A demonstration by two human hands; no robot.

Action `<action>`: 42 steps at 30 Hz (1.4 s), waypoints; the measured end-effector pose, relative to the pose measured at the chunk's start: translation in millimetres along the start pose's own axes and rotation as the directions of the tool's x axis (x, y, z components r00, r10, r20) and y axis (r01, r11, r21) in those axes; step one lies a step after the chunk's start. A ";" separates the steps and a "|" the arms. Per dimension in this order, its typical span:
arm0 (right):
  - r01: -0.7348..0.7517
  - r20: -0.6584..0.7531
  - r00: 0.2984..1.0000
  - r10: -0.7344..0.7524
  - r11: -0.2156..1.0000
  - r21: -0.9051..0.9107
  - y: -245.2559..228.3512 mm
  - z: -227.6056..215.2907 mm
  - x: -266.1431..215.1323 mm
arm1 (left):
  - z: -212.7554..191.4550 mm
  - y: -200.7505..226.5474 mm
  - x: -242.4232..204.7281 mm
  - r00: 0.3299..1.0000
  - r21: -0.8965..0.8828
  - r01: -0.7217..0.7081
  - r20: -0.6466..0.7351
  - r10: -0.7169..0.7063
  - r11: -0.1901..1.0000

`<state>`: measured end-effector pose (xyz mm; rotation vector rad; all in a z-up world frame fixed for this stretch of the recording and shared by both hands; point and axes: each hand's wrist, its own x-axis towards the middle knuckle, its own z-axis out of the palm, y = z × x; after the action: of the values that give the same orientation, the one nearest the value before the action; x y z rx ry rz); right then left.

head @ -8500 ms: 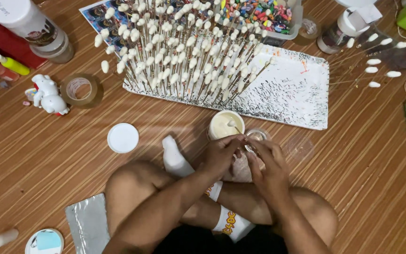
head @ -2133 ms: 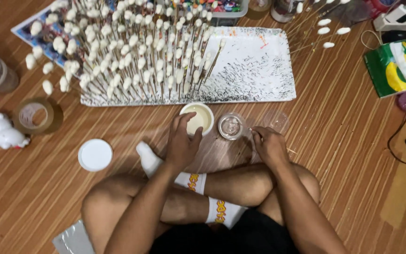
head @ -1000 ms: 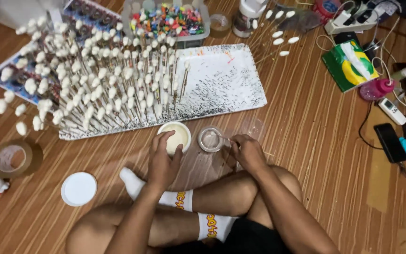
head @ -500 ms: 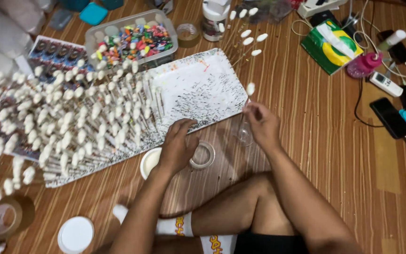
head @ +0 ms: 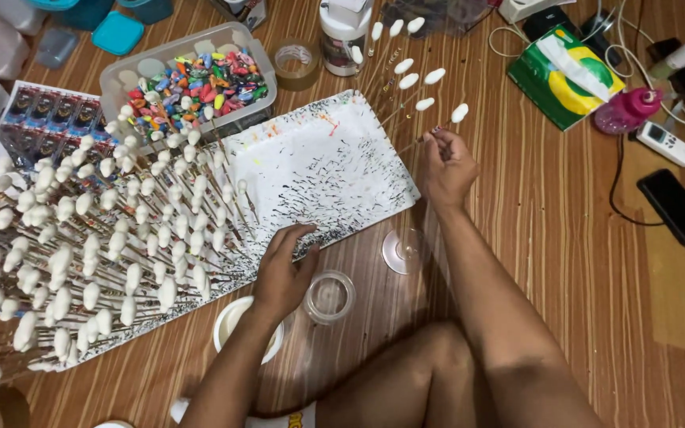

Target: Dip small white lures on sticks into a bowl of white liquid and then into a small container to coat them.

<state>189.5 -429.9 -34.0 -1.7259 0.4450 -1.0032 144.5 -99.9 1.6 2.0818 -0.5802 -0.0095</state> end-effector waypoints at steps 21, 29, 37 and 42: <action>0.011 0.005 1.000 -0.011 0.998 -0.060 56.2 16.6 2.9 | 1.3 3.6 -3.3 0.991 -0.045 -0.103 -0.095 0.098 0.994; 0.010 0.000 1.000 -0.010 0.992 -0.125 62.2 23.5 1.0 | 0.9 4.7 -3.3 0.989 -0.045 -0.107 -0.105 0.102 0.993; 0.001 0.000 1.000 -0.001 0.986 -0.164 76.1 21.3 2.8 | 2.9 2.4 -4.0 0.989 -0.056 -0.099 -0.118 0.091 0.994; 0.051 0.052 0.998 -0.047 0.995 -0.082 104.4 24.3 6.1 | 13.9 -15.0 -5.1 0.965 0.056 -0.212 -0.146 0.218 0.976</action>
<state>230.0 -460.2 -128.7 -1.8403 0.4184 -0.9862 142.7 -102.3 -19.3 2.0262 -0.7147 0.2850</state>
